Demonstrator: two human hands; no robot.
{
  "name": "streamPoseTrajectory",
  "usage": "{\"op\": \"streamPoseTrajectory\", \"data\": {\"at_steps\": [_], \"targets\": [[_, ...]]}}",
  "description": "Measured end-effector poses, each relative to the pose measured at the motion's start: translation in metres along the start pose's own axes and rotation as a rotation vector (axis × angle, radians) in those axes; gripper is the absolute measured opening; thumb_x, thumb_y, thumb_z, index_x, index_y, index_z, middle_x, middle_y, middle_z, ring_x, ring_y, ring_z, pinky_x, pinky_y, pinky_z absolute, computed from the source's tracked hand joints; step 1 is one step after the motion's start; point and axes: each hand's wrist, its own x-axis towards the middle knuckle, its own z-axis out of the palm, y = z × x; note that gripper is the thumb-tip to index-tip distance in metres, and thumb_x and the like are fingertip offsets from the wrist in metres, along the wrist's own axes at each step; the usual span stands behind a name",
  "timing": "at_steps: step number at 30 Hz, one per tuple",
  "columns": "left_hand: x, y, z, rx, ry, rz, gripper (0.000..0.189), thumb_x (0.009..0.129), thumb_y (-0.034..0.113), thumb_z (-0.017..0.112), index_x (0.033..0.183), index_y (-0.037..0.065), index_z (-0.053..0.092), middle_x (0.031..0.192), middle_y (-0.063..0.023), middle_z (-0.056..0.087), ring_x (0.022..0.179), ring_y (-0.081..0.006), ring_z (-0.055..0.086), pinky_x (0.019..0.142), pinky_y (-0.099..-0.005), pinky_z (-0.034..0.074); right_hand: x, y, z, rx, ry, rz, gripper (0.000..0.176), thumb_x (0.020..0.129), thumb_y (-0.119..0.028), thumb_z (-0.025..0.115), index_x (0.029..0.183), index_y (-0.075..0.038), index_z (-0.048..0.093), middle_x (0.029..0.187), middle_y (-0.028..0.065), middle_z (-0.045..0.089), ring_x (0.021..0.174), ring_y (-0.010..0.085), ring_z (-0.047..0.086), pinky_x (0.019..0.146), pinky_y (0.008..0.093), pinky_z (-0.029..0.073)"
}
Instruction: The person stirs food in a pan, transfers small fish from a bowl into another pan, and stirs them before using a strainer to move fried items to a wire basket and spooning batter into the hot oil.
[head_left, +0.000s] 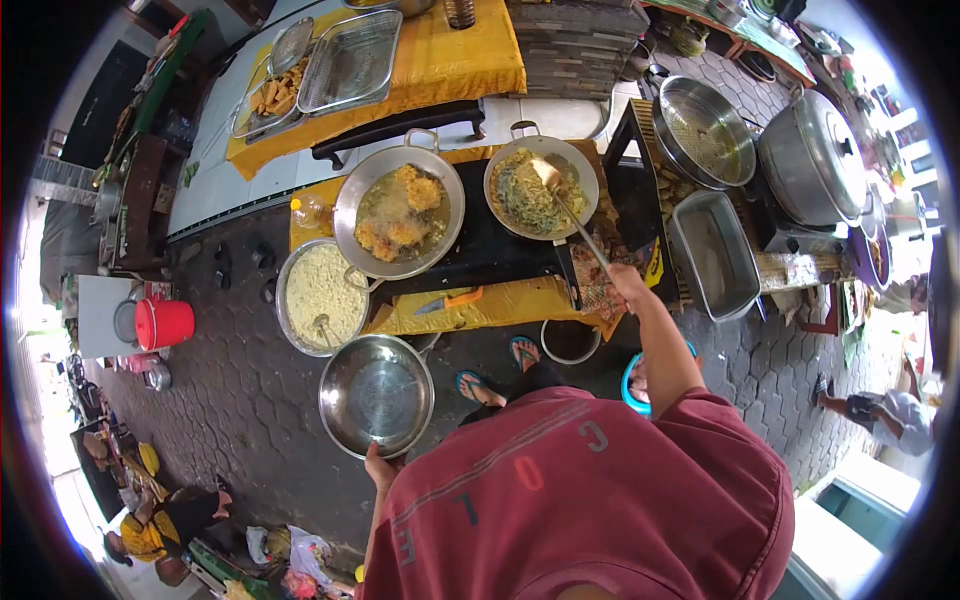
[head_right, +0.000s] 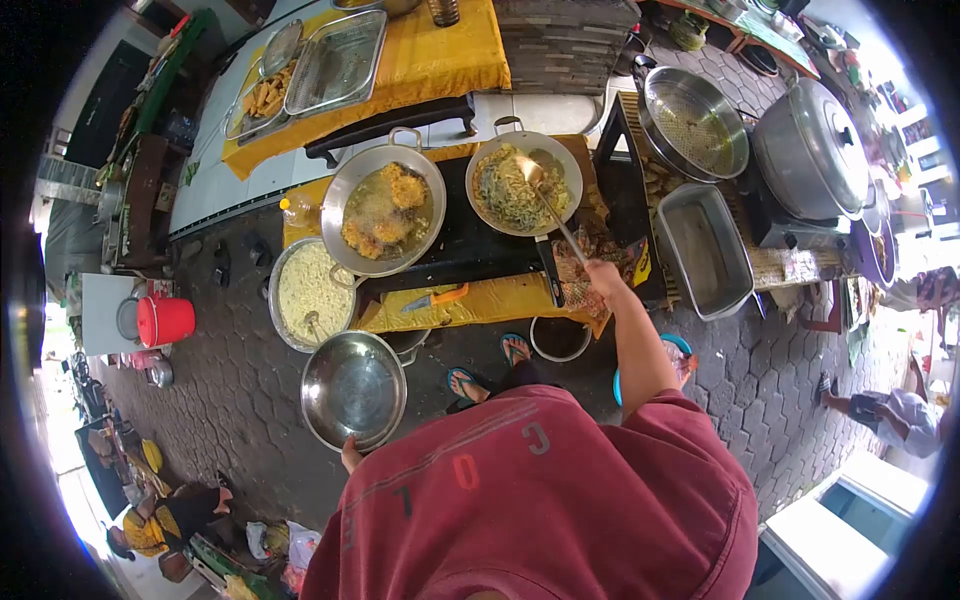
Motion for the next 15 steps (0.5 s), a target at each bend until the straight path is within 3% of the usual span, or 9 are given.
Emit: {"op": "streamPoseTrajectory", "data": {"at_steps": [1, 3, 4, 6, 10, 13, 15], "targets": [[0.003, 0.002, -0.002, -0.022, -0.033, -0.002, 0.041, 0.081, 0.026, 0.042, 0.116, 0.004, 0.040, 0.109, -0.0140, 0.051, 0.096, -0.0304, 0.054, 0.079, -0.0455, 0.048, -0.009, -0.005, -0.006, 0.006, 0.009, 0.004, 0.032, 0.090, -0.033, 0.038, 0.118, -0.020, 0.044, 0.052, 0.0028, 0.040, 0.034, 0.0128, 0.030, 0.032, 0.0310, 0.027], [0.005, 0.005, -0.004, 0.001, -0.052, 0.018, 0.040, 0.082, 0.026, 0.042, 0.115, 0.004, 0.041, 0.109, -0.0132, 0.051, 0.096, -0.0298, 0.054, 0.078, -0.0449, 0.048, -0.036, -0.016, -0.019, -0.476, 0.176, -0.309, 0.027, 0.088, -0.031, 0.042, 0.105, -0.013, 0.054, 0.059, 0.0097, 0.049, 0.041, 0.0185, 0.042, 0.039, 0.0351, 0.036], [0.005, 0.006, -0.005, 0.012, -0.063, 0.042, 0.040, 0.082, 0.026, 0.042, 0.115, 0.004, 0.041, 0.109, -0.0125, 0.052, 0.096, -0.0292, 0.055, 0.078, -0.0442, 0.048, -0.053, -0.022, -0.021, -0.474, 0.182, -0.307, 0.027, 0.088, -0.031, 0.042, 0.105, -0.013, 0.054, 0.059, 0.0097, 0.049, 0.041, 0.0185, 0.042, 0.039, 0.0351, 0.036], [0.012, 0.008, -0.012, 0.011, -0.073, 0.023, 0.039, 0.083, 0.026, 0.041, 0.115, 0.004, 0.041, 0.109, -0.0122, 0.052, 0.096, -0.0288, 0.055, 0.078, -0.0439, 0.049, -0.078, -0.032, -0.021, -0.581, 0.181, -0.240, 0.030, 0.087, -0.028, 0.044, 0.105, -0.007, 0.058, 0.087, 0.0170, 0.059, 0.080, 0.0310, 0.056, 0.072, 0.0359, 0.044], [0.007, 0.012, -0.012, 0.017, -0.047, 0.001, 0.037, 0.084, 0.025, 0.039, 0.115, 0.004, 0.042, 0.108, -0.0122, 0.052, 0.096, -0.0281, 0.055, 0.077, -0.0436, 0.049, -0.054, -0.009, -0.003, -0.938, 0.274, -0.316, 0.031, 0.087, -0.025, 0.041, 0.108, -0.008, 0.055, 0.097, 0.0182, 0.059, 0.094, 0.0360, 0.055, 0.078, 0.0429, 0.044], [0.005, 0.013, -0.013, 0.027, 0.011, -0.010, 0.037, 0.085, 0.025, 0.038, 0.115, 0.004, 0.042, 0.108, -0.0123, 0.052, 0.095, -0.0281, 0.055, 0.077, -0.0431, 0.050, -0.069, -0.026, 0.011, -0.932, 0.459, -0.387, 0.024, 0.087, -0.024, 0.040, 0.100, -0.008, 0.053, 0.090, 0.0188, 0.060, 0.088, 0.0369, 0.056, 0.075, 0.0465, 0.044], [0.004, 0.011, -0.018, 0.001, -0.031, 0.020, 0.037, 0.085, 0.026, 0.037, 0.115, 0.004, 0.041, 0.108, -0.0124, 0.052, 0.095, -0.0279, 0.055, 0.077, -0.0428, 0.050, -0.068, -0.046, 0.006, -0.968, 0.432, -0.361, 0.025, 0.087, -0.025, 0.041, 0.105, -0.011, 0.051, 0.094, 0.0194, 0.059, 0.090, 0.0364, 0.056, 0.075, 0.0465, 0.045]]}}
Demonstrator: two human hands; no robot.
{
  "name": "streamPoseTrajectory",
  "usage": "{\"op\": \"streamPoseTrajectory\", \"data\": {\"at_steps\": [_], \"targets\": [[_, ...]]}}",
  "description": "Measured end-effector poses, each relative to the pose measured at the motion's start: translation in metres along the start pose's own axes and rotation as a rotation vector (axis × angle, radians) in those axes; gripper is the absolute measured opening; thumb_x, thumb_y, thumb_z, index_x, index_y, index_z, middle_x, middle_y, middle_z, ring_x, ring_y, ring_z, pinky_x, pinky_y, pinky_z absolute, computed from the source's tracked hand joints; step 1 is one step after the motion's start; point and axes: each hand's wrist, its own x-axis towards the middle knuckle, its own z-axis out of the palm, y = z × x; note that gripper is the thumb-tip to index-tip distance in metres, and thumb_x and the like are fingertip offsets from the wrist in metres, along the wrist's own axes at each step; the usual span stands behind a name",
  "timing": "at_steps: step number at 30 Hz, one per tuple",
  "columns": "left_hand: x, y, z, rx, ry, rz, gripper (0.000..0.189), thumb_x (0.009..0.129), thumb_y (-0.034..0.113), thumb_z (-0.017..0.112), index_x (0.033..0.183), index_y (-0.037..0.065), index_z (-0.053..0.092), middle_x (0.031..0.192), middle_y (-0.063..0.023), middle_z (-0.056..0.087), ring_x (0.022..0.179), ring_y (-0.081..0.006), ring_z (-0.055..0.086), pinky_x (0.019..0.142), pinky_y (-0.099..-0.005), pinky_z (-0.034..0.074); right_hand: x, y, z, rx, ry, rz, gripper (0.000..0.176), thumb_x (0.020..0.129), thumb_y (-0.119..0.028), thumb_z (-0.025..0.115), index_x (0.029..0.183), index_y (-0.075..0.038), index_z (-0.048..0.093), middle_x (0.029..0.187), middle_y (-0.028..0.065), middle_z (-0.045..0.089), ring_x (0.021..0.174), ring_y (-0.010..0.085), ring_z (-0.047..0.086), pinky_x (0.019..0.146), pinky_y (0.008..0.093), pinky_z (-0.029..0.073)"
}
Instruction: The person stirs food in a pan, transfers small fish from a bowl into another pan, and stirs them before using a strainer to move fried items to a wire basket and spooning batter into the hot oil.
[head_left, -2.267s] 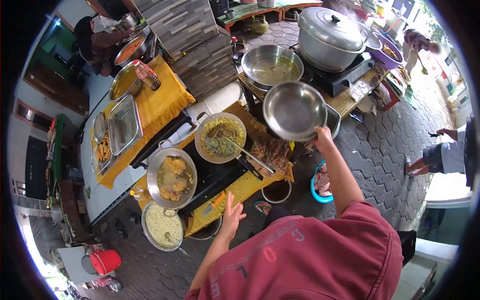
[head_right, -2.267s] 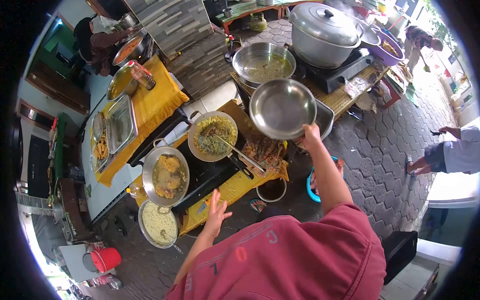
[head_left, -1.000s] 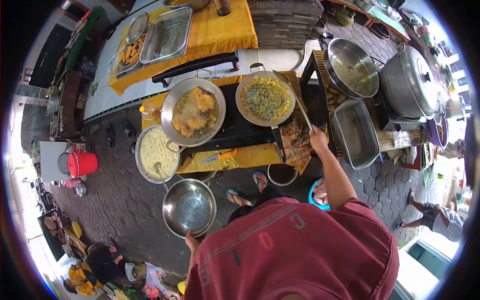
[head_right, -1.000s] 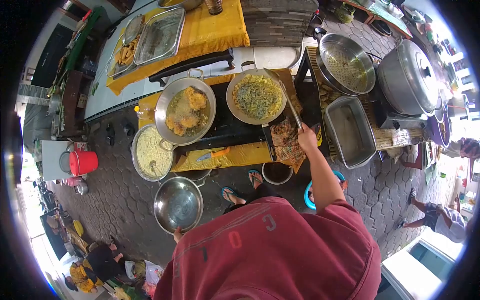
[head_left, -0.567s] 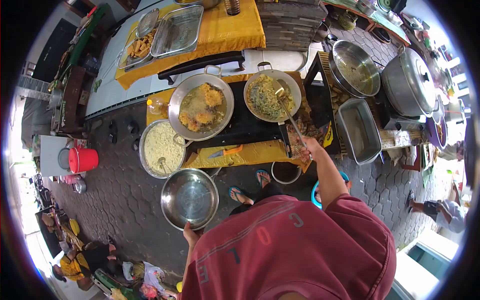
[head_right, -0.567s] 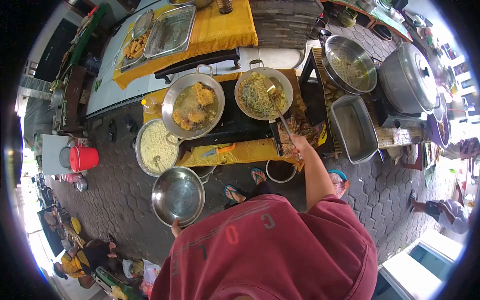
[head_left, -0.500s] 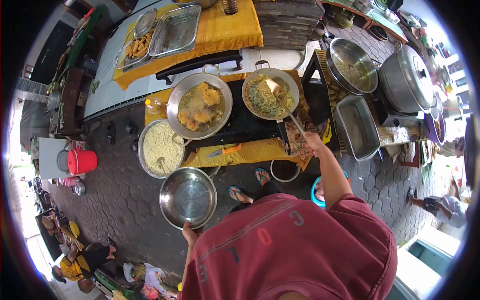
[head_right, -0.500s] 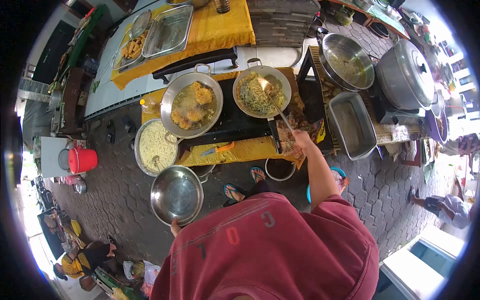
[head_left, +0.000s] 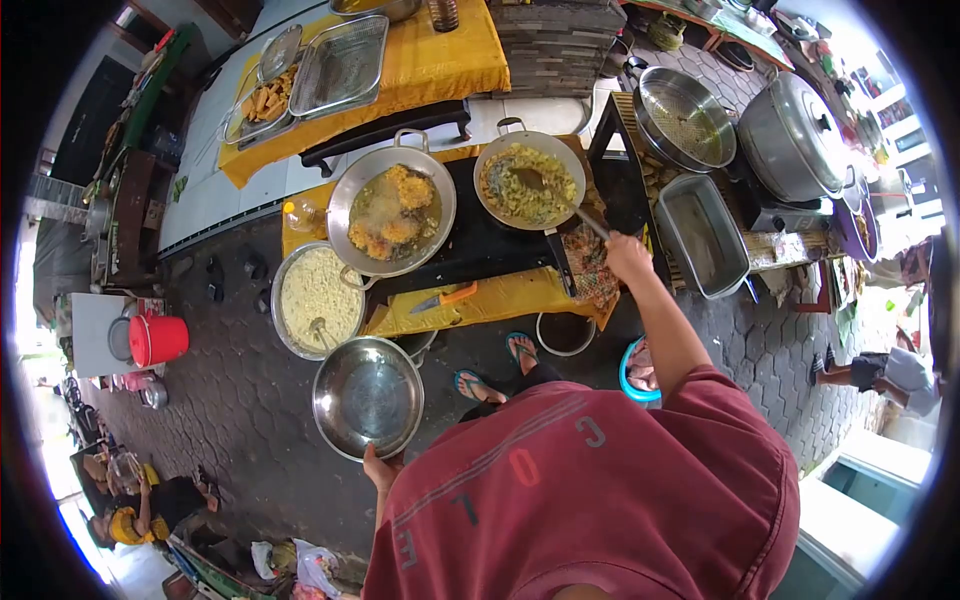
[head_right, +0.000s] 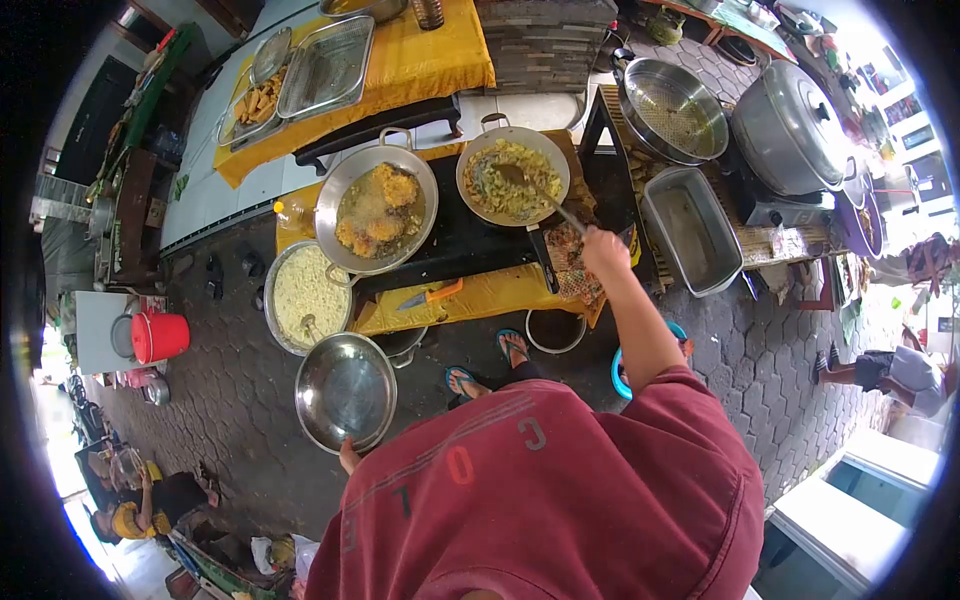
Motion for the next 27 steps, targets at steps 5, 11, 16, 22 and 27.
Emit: {"op": "streamPoseTrajectory", "data": {"at_steps": [5, 11, 16, 22, 27], "targets": [[-0.002, -0.008, -0.007, -0.005, 0.015, 0.007, 0.037, 0.086, 0.027, 0.037, 0.115, 0.004, 0.042, 0.110, -0.0125, 0.051, 0.095, -0.0277, 0.055, 0.077, -0.0422, 0.050, 0.014, -0.006, -0.027, -0.141, 0.093, 0.060, 0.031, 0.088, -0.019, 0.042, 0.115, -0.005, 0.047, 0.094, 0.0178, 0.060, 0.088, 0.0326, 0.059, 0.071, 0.0438, 0.049], [-0.019, -0.011, -0.002, -0.015, 0.091, -0.001, 0.037, 0.085, 0.027, 0.039, 0.115, 0.005, 0.042, 0.111, -0.0114, 0.051, 0.096, -0.0272, 0.055, 0.078, -0.0425, 0.049, 0.020, 0.018, 0.019, 0.286, -0.103, 0.209, 0.028, 0.090, -0.024, 0.036, 0.104, -0.003, 0.047, 0.068, 0.0152, 0.052, 0.059, 0.0287, 0.051, 0.052, 0.0426, 0.041], [0.001, -0.023, -0.016, -0.047, 0.116, -0.064, 0.038, 0.085, 0.027, 0.039, 0.116, 0.005, 0.042, 0.112, -0.0109, 0.050, 0.098, -0.0278, 0.054, 0.078, -0.0439, 0.048, -0.005, 0.018, 0.000, 0.939, -0.499, 0.454, 0.030, 0.090, -0.027, 0.039, 0.110, -0.006, 0.043, 0.047, 0.0049, 0.037, 0.033, 0.0153, 0.034, 0.032, 0.0328, 0.030], [-0.005, -0.021, -0.007, -0.036, 0.101, -0.015, 0.039, 0.084, 0.028, 0.041, 0.116, 0.005, 0.042, 0.111, -0.0114, 0.050, 0.098, -0.0286, 0.054, 0.077, -0.0443, 0.048, 0.063, -0.001, -0.019, 0.393, -0.333, 0.403, 0.035, 0.085, -0.023, 0.044, 0.111, -0.001, 0.048, 0.087, 0.0141, 0.047, 0.076, 0.0241, 0.043, 0.064, 0.0382, 0.037], [-0.022, -0.015, -0.001, -0.063, 0.038, 0.026, 0.039, 0.083, 0.028, 0.042, 0.114, 0.005, 0.043, 0.110, -0.0116, 0.050, 0.097, -0.0290, 0.054, 0.076, -0.0443, 0.048, 0.170, -0.024, -0.006, -0.253, -0.463, 0.225, 0.029, 0.080, -0.008, 0.048, 0.100, 0.011, 0.055, 0.105, 0.0190, 0.058, 0.092, 0.0346, 0.058, 0.075, 0.0407, 0.048]]}}
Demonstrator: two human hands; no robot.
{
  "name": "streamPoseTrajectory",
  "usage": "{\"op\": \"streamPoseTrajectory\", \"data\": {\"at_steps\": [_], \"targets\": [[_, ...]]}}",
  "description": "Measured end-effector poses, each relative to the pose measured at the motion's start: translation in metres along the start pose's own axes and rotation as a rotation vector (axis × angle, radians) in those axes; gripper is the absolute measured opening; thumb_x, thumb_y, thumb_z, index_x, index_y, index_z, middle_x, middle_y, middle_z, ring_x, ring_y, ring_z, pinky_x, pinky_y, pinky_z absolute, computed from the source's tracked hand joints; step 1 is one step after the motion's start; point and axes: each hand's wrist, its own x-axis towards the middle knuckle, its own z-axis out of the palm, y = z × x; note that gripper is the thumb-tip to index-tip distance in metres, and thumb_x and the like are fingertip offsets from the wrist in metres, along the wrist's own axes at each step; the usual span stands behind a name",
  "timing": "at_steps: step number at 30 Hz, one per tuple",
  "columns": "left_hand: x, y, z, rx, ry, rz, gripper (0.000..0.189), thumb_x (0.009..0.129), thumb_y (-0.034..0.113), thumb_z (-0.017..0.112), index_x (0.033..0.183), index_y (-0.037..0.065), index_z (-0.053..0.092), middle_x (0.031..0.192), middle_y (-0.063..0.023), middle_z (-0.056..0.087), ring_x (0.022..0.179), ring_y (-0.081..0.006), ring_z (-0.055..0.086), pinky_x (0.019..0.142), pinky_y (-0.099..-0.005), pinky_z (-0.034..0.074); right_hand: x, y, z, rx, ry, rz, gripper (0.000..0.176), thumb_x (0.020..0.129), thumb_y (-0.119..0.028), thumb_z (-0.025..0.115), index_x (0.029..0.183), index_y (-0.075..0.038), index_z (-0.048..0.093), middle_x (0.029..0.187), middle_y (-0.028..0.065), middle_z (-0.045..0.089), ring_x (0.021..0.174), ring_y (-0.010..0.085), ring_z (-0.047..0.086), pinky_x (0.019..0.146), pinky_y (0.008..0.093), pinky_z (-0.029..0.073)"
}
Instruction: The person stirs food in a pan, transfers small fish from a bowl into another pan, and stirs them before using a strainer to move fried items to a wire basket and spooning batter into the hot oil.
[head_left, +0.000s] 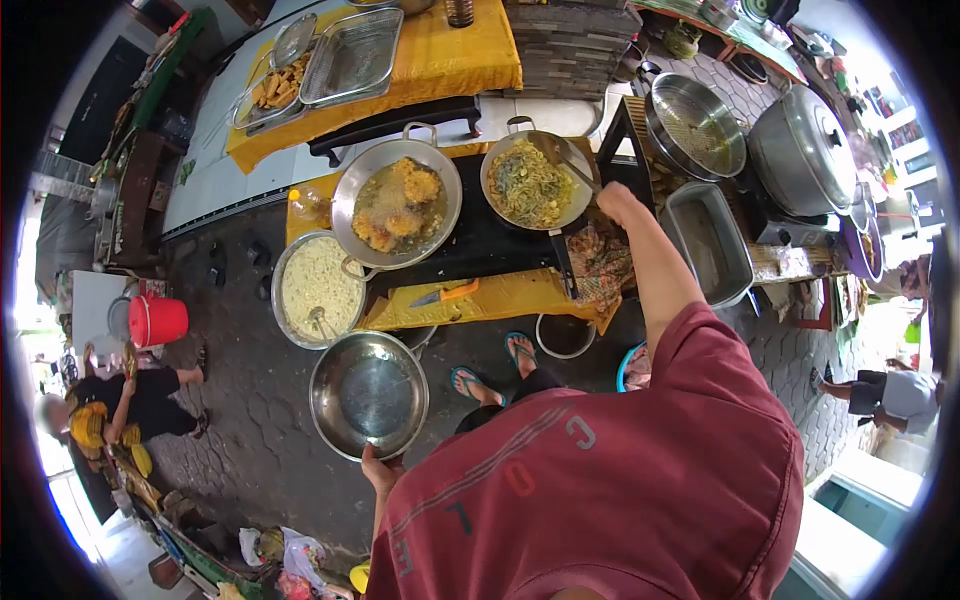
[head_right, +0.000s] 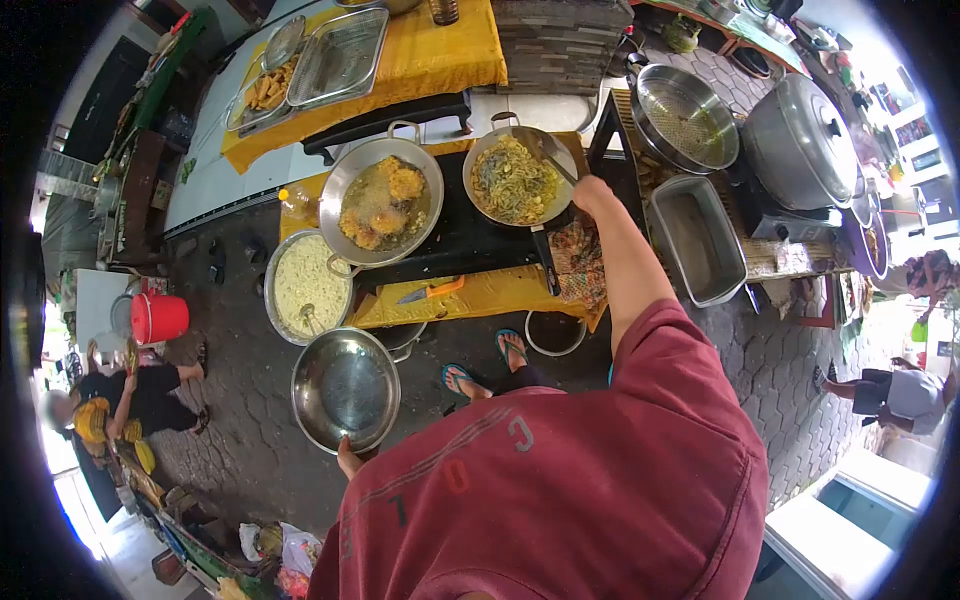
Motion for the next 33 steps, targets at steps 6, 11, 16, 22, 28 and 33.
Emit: {"op": "streamPoseTrajectory", "data": {"at_steps": [6, 11, 16, 22, 28, 33], "targets": [[-0.002, -0.001, 0.001, 0.025, 0.017, 0.006, 0.038, 0.082, 0.026, 0.043, 0.113, 0.004, 0.043, 0.108, -0.0116, 0.052, 0.095, -0.0288, 0.055, 0.074, -0.0435, 0.049, -0.142, -0.030, -0.036, -0.201, 0.450, -0.349, 0.023, 0.075, -0.010, 0.052, 0.094, 0.000, 0.063, 0.100, 0.0164, 0.061, 0.092, 0.0281, 0.060, 0.072, 0.0421, 0.049], [0.001, -0.007, 0.001, 0.012, -0.012, 0.028, 0.043, 0.081, 0.028, 0.048, 0.115, 0.002, 0.043, 0.105, -0.0153, 0.053, 0.086, -0.0278, 0.056, 0.066, -0.0387, 0.048, -0.192, 0.005, -0.018, -0.431, 0.538, -0.393, 0.019, 0.074, -0.010, 0.053, 0.087, -0.001, 0.065, 0.093, 0.0136, 0.063, 0.084, 0.0260, 0.062, 0.065, 0.0391, 0.051], [-0.001, -0.008, 0.005, -0.018, 0.005, 0.013, 0.040, 0.084, 0.027, 0.040, 0.118, 0.006, 0.040, 0.111, -0.0110, 0.051, 0.097, -0.0284, 0.055, 0.076, -0.0436, 0.049, -0.210, 0.037, 0.023, -0.373, 0.594, -0.385, 0.022, 0.082, -0.014, 0.045, 0.090, -0.001, 0.061, 0.087, 0.0150, 0.063, 0.080, 0.0292, 0.062, 0.064, 0.0393, 0.051], [-0.001, -0.008, 0.004, -0.026, 0.027, -0.006, 0.039, 0.084, 0.027, 0.040, 0.117, 0.006, 0.041, 0.111, -0.0106, 0.051, 0.096, -0.0277, 0.055, 0.074, -0.0437, 0.049, -0.157, 0.035, 0.043, -0.067, 0.440, -0.232, 0.026, 0.088, -0.016, 0.037, 0.105, -0.001, 0.050, 0.096, 0.0179, 0.059, 0.088, 0.0331, 0.059, 0.069, 0.0433, 0.050], [-0.005, -0.009, -0.006, -0.068, 0.043, 0.008, 0.036, 0.085, 0.026, 0.039, 0.114, 0.006, 0.043, 0.109, -0.0102, 0.051, 0.095, -0.0269, 0.055, 0.073, -0.0430, 0.049, -0.126, 0.058, 0.041, 0.159, 0.455, -0.158, 0.027, 0.088, -0.019, 0.039, 0.106, -0.003, 0.051, 0.101, 0.0192, 0.057, 0.095, 0.0336, 0.056, 0.076, 0.0432, 0.048], [-0.009, -0.015, -0.018, -0.082, 0.048, -0.035, 0.036, 0.084, 0.026, 0.040, 0.114, 0.006, 0.043, 0.108, -0.0114, 0.051, 0.096, -0.0277, 0.055, 0.076, -0.0437, 0.049, -0.056, 0.038, 0.102, 1.077, -0.028, 0.001, 0.030, 0.093, -0.026, 0.033, 0.107, -0.007, 0.050, 0.056, 0.0083, 0.047, 0.041, 0.0200, 0.041, 0.041, 0.0368, 0.039]]}}
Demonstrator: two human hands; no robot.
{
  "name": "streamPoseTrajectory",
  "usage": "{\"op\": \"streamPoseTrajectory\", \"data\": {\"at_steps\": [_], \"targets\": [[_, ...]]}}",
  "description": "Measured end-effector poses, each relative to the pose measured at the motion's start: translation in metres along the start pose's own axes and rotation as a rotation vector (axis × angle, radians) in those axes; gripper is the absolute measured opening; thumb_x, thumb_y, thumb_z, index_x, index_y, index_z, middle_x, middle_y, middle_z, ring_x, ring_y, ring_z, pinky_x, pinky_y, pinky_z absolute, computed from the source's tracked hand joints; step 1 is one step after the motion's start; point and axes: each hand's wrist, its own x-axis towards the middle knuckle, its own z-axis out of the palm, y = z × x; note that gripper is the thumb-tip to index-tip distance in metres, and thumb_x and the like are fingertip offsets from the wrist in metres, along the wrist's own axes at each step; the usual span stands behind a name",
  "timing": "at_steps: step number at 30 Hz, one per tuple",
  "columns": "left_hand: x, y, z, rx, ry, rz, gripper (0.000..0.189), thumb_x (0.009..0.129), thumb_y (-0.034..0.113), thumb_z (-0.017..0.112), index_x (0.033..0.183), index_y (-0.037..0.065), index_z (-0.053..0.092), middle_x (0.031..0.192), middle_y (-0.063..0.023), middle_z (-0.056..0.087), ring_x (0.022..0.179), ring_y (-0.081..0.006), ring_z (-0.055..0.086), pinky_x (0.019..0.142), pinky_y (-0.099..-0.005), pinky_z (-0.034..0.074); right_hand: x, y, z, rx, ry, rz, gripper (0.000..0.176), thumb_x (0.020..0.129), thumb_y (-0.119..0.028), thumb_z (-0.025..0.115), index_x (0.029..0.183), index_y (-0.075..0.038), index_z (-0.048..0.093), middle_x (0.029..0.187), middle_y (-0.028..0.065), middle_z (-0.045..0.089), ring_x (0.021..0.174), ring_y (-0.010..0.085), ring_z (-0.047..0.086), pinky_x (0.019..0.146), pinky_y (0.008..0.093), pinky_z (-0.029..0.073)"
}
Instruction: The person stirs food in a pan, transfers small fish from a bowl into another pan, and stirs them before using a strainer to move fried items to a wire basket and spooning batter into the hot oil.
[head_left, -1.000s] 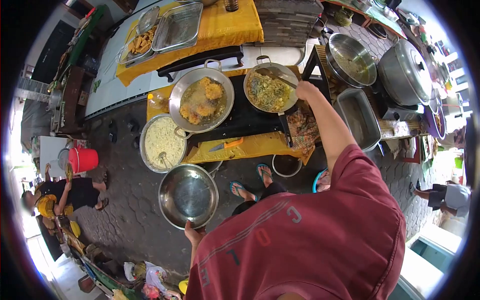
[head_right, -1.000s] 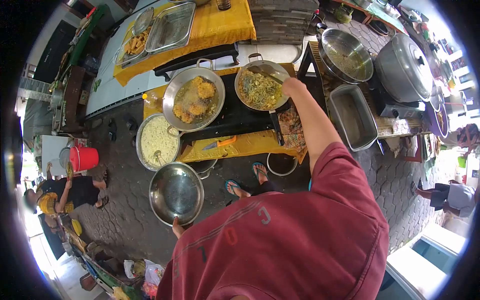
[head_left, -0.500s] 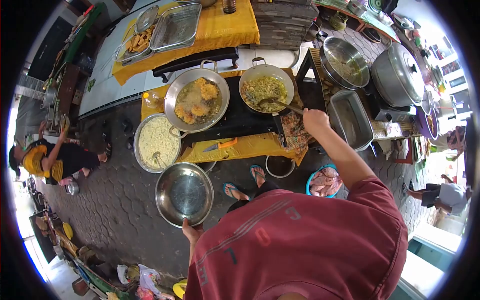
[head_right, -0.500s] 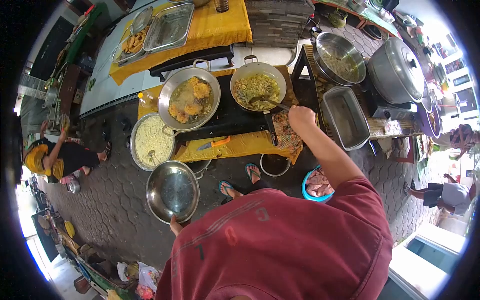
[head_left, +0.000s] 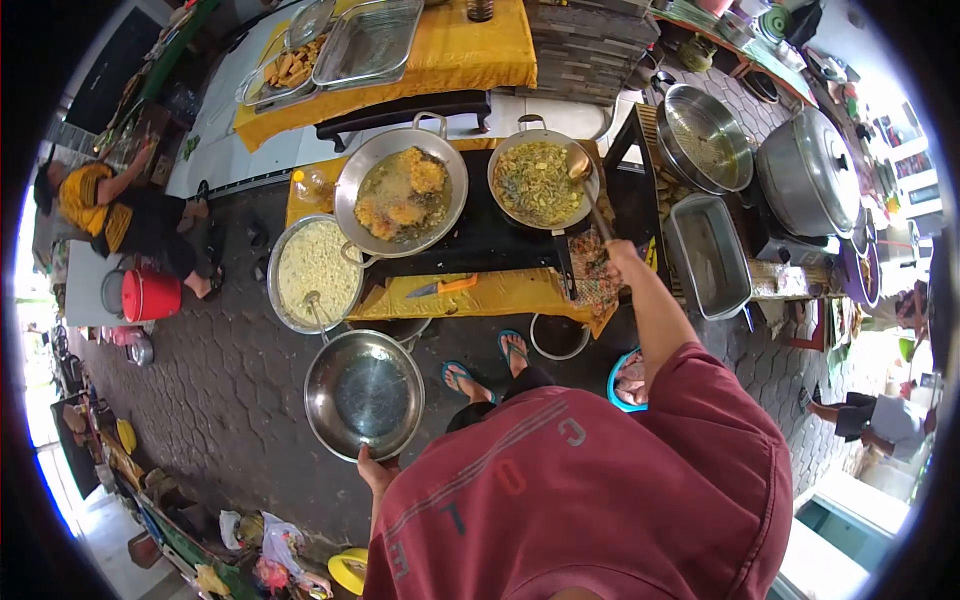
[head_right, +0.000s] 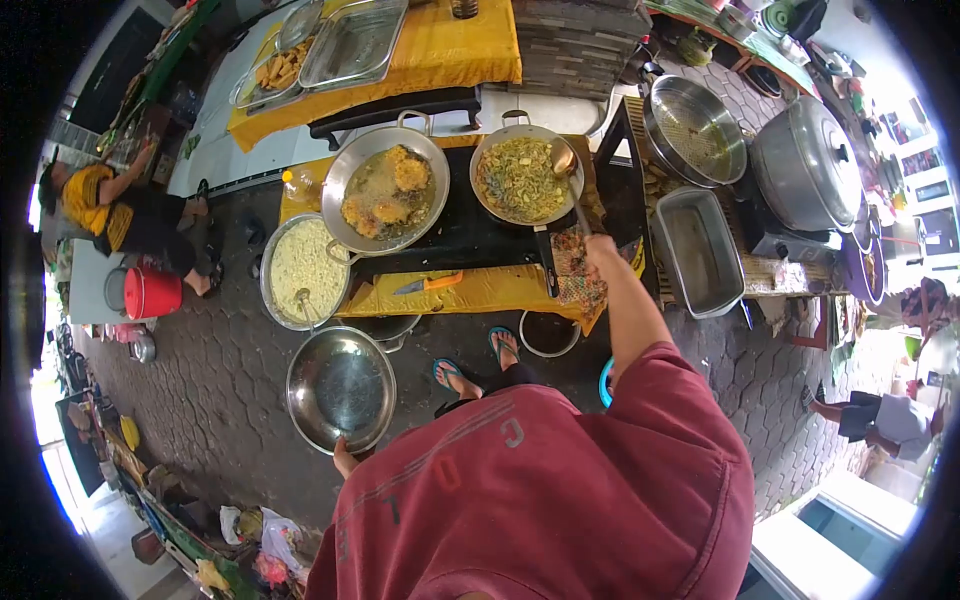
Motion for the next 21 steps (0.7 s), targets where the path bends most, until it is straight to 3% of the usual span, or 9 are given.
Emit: {"op": "streamPoseTrajectory", "data": {"at_steps": [2, 3, 5, 10, 13, 16, 18, 20, 21], "targets": [[-0.004, 0.002, 0.003, 0.028, 0.050, 0.001, 0.036, 0.084, 0.026, 0.041, 0.113, 0.006, 0.043, 0.108, -0.0117, 0.052, 0.096, -0.0279, 0.055, 0.076, -0.0439, 0.049, -0.027, -0.010, 0.022, 0.305, -0.162, 0.127, 0.033, 0.093, -0.024, 0.032, 0.121, -0.009, 0.041, 0.052, 0.0013, 0.035, 0.039, 0.0134, 0.028, 0.038, 0.0294, 0.028], [-0.006, 0.002, 0.004, 0.043, 0.071, -0.004, 0.036, 0.083, 0.026, 0.042, 0.113, 0.006, 0.044, 0.107, -0.0120, 0.052, 0.095, -0.0280, 0.055, 0.076, -0.0439, 0.049, -0.024, -0.009, 0.024, 0.310, -0.170, 0.132, 0.033, 0.093, -0.024, 0.032, 0.121, -0.009, 0.041, 0.052, 0.0013, 0.035, 0.039, 0.0134, 0.028, 0.038, 0.0294, 0.028], [-0.005, 0.001, 0.000, 0.059, 0.066, 0.025, 0.037, 0.082, 0.027, 0.044, 0.112, 0.006, 0.044, 0.106, -0.0122, 0.053, 0.093, -0.0282, 0.056, 0.075, -0.0436, 0.050, -0.016, -0.003, 0.021, 0.413, -0.421, 0.112, 0.034, 0.093, -0.025, 0.031, 0.121, -0.009, 0.040, 0.050, 0.0008, 0.034, 0.038, 0.0115, 0.028, 0.036, 0.0300, 0.028], [0.024, 0.002, -0.009, 0.055, 0.010, -0.053, 0.037, 0.083, 0.026, 0.042, 0.113, 0.005, 0.044, 0.106, -0.0124, 0.053, 0.094, -0.0281, 0.056, 0.075, -0.0440, 0.050, -0.052, -0.021, -0.001, -0.027, -0.186, -0.040, 0.032, 0.092, -0.027, 0.036, 0.117, -0.008, 0.044, 0.050, 0.0055, 0.037, 0.037, 0.0165, 0.034, 0.035, 0.0329, 0.029], [0.021, 0.003, 0.004, 0.052, -0.018, -0.047, 0.037, 0.083, 0.026, 0.041, 0.114, 0.004, 0.043, 0.108, -0.0124, 0.052, 0.094, -0.0278, 0.056, 0.076, -0.0439, 0.049, -0.064, -0.017, -0.019, -0.583, 0.011, -0.366, 0.028, 0.090, -0.025, 0.041, 0.112, -0.009, 0.049, 0.055, 0.0107, 0.048, 0.043, 0.0248, 0.047, 0.037, 0.0378, 0.035], [0.009, 0.009, 0.026, 0.084, 0.007, 0.005, 0.038, 0.084, 0.026, 0.040, 0.114, 0.004, 0.043, 0.110, -0.0124, 0.051, 0.095, -0.0276, 0.055, 0.076, -0.0434, 0.049, -0.073, -0.012, -0.033, -0.623, -0.025, -0.433, 0.027, 0.090, -0.025, 0.041, 0.112, -0.010, 0.049, 0.055, 0.0105, 0.047, 0.041, 0.0240, 0.046, 0.036, 0.0387, 0.034], [0.006, 0.008, 0.032, 0.098, 0.022, 0.016, 0.038, 0.084, 0.026, 0.040, 0.115, 0.003, 0.043, 0.112, -0.0124, 0.050, 0.096, -0.0275, 0.055, 0.077, -0.0431, 0.049, -0.093, -0.013, -0.029, -0.533, -0.046, -0.325, 0.026, 0.090, -0.025, 0.042, 0.110, -0.011, 0.050, 0.055, 0.0101, 0.047, 0.039, 0.0237, 0.044, 0.035, 0.0397, 0.033], [0.008, 0.009, 0.036, 0.125, -0.002, 0.019, 0.039, 0.084, 0.026, 0.041, 0.114, 0.003, 0.043, 0.111, -0.0123, 0.050, 0.095, -0.0273, 0.055, 0.076, -0.0422, 0.049, -0.073, 0.002, -0.016, -0.285, -0.208, -0.120, 0.026, 0.090, -0.025, 0.042, 0.109, -0.009, 0.050, 0.053, 0.0098, 0.045, 0.035, 0.0229, 0.041, 0.032, 0.0403, 0.030], [0.009, 0.008, 0.038, 0.124, -0.006, 0.017, 0.039, 0.084, 0.026, 0.041, 0.114, 0.003, 0.043, 0.111, -0.0123, 0.050, 0.095, -0.0273, 0.055, 0.076, -0.0422, 0.049, -0.065, 0.006, -0.010, -0.409, -0.229, -0.140, 0.028, 0.090, -0.026, 0.042, 0.111, -0.011, 0.050, 0.057, 0.0097, 0.048, 0.042, 0.0222, 0.046, 0.038, 0.0391, 0.035]]}}
